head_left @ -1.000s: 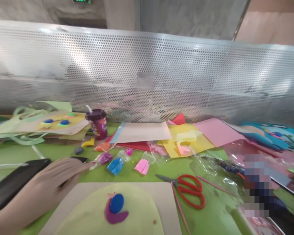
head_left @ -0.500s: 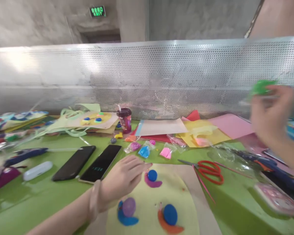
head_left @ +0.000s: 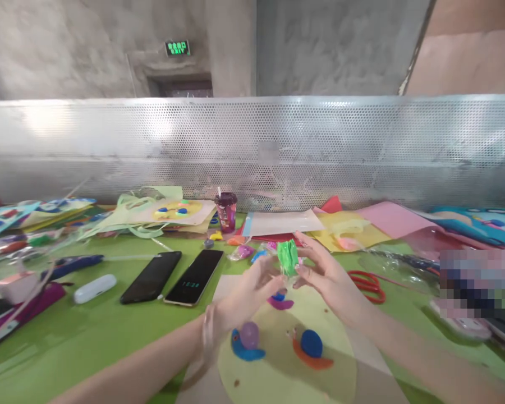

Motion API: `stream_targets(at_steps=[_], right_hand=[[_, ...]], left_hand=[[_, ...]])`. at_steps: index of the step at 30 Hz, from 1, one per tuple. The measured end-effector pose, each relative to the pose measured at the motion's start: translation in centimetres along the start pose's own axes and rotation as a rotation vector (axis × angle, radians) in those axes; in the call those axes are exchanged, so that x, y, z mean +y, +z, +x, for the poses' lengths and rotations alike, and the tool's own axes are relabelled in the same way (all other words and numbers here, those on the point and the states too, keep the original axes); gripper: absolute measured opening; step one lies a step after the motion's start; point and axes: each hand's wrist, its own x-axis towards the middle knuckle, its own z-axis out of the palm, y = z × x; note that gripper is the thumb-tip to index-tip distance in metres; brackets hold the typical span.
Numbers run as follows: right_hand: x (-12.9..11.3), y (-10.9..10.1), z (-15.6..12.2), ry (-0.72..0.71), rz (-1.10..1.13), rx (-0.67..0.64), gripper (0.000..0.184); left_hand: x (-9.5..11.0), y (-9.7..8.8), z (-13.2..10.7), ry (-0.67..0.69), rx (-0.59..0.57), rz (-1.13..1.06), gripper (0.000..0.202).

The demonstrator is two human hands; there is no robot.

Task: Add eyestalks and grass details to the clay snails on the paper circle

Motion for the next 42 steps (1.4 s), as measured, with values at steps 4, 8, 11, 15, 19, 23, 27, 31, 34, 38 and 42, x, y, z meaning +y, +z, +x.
stream_targets(at_steps=[4, 8, 11, 15, 19, 23, 27, 31, 34, 38, 42], right_hand=[[0.6, -0.2, -0.5, 0.038, -0.126, 0.019, 0.053], [0.8, -0.2, -1.2, -0.015, -0.410, -0.028, 0.042], [0.9, -0.2, -1.5, -0.206, -0.700, -0.081, 0.040], [1.5, -0.6, -1.5, -0.620, -0.996, -0.043, 0.034], [1.9, -0.8, -1.6, -0.726, -1.140, -0.099, 0.026], [1.1, -0.8, -2.4, -0.873, -1.360, -0.192, 0.030], [0.3, -0.6, -3.1, -0.818, -1.363, -0.218, 0.035], [0.6, -0.4, -3.1, -0.668, -1.259, -0.140, 0.028], [0.9, -0.4, -2.8, -0.637, -1.110, -0.122, 0.022], [0.4, -0.1, -2.5, -0.551, -0.823, -0.077, 0.015], [-0.4, 0.4, -2.6, -0.328, -0.654, -0.034, 0.009]], left_hand=[[0.5, 0.6, -0.7, -0.140, 0.027, -0.149, 0.035], [0.8, 0.6, -0.9, -0.182, 0.092, -0.166, 0.024], [0.4, 0.3, -0.9, -0.144, 0.139, -0.209, 0.027], [-0.1, 0.2, -0.9, -0.155, 0.166, -0.253, 0.034], [0.1, 0.5, -1.2, -0.210, 0.187, -0.308, 0.037], [0.3, 0.7, -1.5, -0.290, 0.169, -0.387, 0.040], [0.4, 0.7, -1.4, -0.312, 0.228, -0.402, 0.053], [0.5, 0.4, -1.3, -0.219, 0.182, -0.296, 0.063], [0.5, -0.2, -1.3, -0.181, 0.175, -0.010, 0.049], [0.1, -1.2, -1.2, 0.100, 0.164, 0.351, 0.038], [0.2, -1.7, -0.9, 0.026, -0.057, 0.223, 0.031]])
